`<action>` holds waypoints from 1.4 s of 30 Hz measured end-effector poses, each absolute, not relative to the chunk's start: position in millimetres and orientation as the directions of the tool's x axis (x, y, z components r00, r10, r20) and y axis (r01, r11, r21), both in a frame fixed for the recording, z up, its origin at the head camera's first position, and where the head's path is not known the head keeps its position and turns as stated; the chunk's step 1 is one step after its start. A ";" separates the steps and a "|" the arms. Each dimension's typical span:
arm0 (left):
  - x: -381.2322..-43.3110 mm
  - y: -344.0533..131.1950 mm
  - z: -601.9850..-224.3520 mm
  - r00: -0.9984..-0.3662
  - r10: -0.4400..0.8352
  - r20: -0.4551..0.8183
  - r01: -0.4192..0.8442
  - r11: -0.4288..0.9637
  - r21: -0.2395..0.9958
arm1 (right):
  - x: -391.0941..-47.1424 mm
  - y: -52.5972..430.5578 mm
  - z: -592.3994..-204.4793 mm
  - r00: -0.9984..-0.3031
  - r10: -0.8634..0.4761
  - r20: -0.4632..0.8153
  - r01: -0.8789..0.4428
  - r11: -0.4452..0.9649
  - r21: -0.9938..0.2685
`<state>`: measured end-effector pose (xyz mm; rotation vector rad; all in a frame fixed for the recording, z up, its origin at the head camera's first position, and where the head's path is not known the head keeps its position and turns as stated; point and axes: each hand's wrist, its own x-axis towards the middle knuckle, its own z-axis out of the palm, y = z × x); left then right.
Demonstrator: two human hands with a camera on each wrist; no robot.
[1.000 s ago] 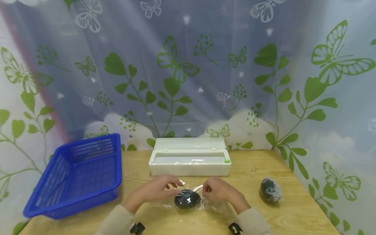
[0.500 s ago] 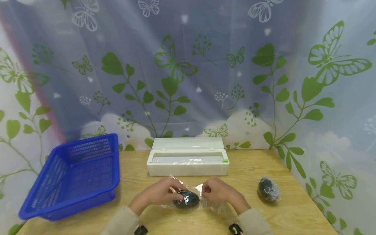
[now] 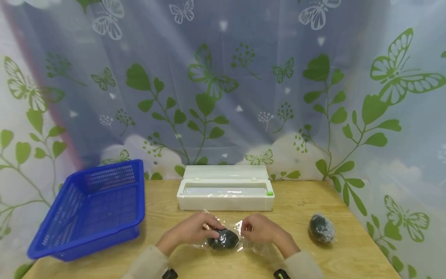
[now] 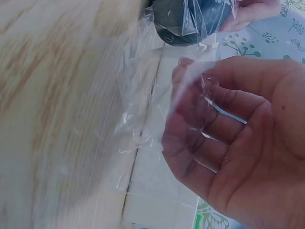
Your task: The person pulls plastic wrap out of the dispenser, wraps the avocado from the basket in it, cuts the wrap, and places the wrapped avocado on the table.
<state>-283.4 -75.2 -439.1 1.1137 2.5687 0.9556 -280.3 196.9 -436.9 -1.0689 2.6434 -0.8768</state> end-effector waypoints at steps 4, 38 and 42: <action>-284.2 -76.2 -441.5 -0.700 0.709 0.087 0.595 0.511 0.620 | -279.0 198.0 -436.2 -0.744 -0.666 0.060 -0.568 0.583 -0.581; -286.9 -78.5 -444.1 -0.712 0.692 0.116 0.593 0.505 0.628 | -270.5 202.6 -412.7 -0.837 -0.481 0.260 -0.546 0.708 -0.447; -286.2 -78.1 -445.0 -0.739 0.663 0.117 0.571 0.525 0.631 | -271.7 202.4 -416.1 -0.847 -0.455 0.275 -0.530 0.761 -0.373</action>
